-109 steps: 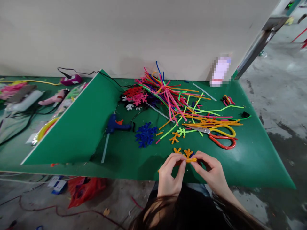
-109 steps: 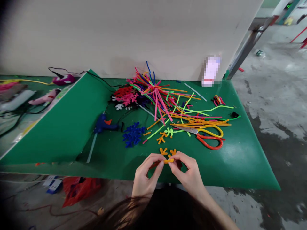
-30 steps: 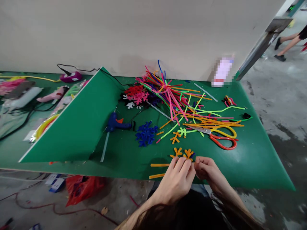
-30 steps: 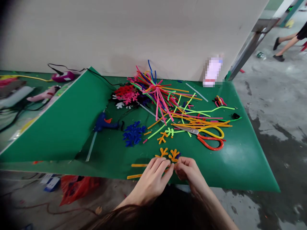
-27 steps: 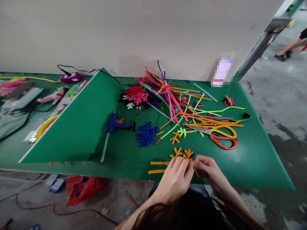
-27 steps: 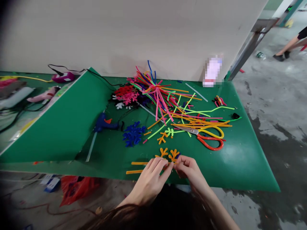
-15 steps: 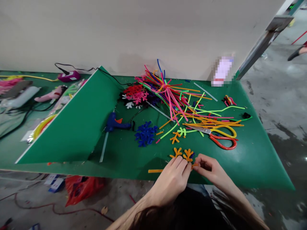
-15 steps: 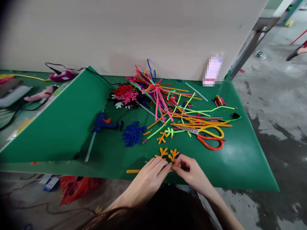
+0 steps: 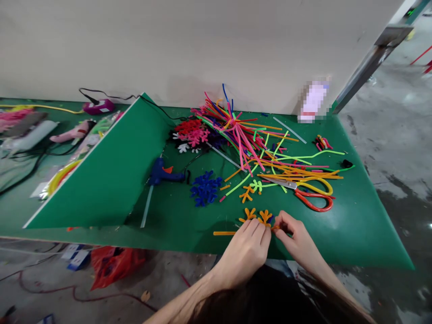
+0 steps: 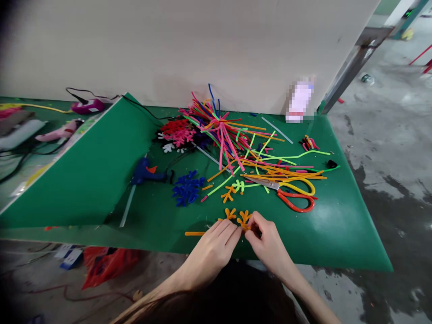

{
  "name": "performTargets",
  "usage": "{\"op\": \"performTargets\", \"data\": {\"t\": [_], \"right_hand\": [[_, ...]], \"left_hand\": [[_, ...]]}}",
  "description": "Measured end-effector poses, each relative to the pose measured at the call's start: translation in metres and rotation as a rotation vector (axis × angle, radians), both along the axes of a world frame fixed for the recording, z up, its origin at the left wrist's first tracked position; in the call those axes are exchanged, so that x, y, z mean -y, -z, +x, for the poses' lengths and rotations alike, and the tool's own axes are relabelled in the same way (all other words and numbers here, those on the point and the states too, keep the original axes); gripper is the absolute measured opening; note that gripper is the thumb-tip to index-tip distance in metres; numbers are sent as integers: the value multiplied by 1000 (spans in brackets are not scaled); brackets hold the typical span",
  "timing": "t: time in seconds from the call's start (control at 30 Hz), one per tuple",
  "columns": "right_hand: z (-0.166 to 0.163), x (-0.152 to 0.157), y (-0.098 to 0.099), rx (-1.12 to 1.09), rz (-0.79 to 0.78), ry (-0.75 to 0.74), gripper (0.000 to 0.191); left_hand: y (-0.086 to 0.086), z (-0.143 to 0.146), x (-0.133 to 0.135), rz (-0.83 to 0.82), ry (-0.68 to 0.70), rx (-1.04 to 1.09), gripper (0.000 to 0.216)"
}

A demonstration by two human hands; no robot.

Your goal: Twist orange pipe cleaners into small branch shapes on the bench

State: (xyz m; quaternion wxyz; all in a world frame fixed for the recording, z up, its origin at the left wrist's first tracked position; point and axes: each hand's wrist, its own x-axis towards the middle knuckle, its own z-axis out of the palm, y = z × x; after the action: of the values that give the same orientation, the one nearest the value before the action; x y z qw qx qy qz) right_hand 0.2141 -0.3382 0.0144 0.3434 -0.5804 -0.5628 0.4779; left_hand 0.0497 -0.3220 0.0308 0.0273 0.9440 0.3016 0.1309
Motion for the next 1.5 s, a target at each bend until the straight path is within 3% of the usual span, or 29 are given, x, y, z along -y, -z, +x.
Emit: {"op": "performTargets", "data": {"t": [0.1,0.2,0.33,0.57,0.73,0.8,0.87,1.0,1.07,1.2,1.33,1.5], "right_hand": [[7,0,-5,8,56,-127,11],[17,-1,-14,4,79,-278,11],[27,-5,-24,9,92,-459,15],[34,-15,-32,-13,282,-696,21],[30,-17,-26,-218,297,-781,17],[28,-16,-23,-276,258,-752,15],[26,-13,-19,-262,192,-627,13],[16,-3,-8,42,16,-118,18],[8,2,-2,104,-68,10,25],[-5,5,2,-63,-124,-60,17],[-6,1,0,-124,-112,-94,7],[-2,0,3,15,15,-160,5]], "left_hand": [[-1,-3,-3,-171,0,95,26],[-5,-7,-8,-443,-23,286,28],[-13,-9,-14,-914,-80,430,21],[-12,-11,-21,-1847,-63,605,19],[-5,-9,-12,-2107,80,674,21],[-2,-8,-9,-2115,16,700,21],[3,-6,-8,-2060,-96,766,21],[15,-3,-12,-1766,-403,1011,14],[19,0,-14,-1556,-562,1099,15],[20,7,-9,-1266,-697,1089,21],[18,9,-4,-1167,-688,1024,22],[22,3,-6,-972,-617,825,24]]}}
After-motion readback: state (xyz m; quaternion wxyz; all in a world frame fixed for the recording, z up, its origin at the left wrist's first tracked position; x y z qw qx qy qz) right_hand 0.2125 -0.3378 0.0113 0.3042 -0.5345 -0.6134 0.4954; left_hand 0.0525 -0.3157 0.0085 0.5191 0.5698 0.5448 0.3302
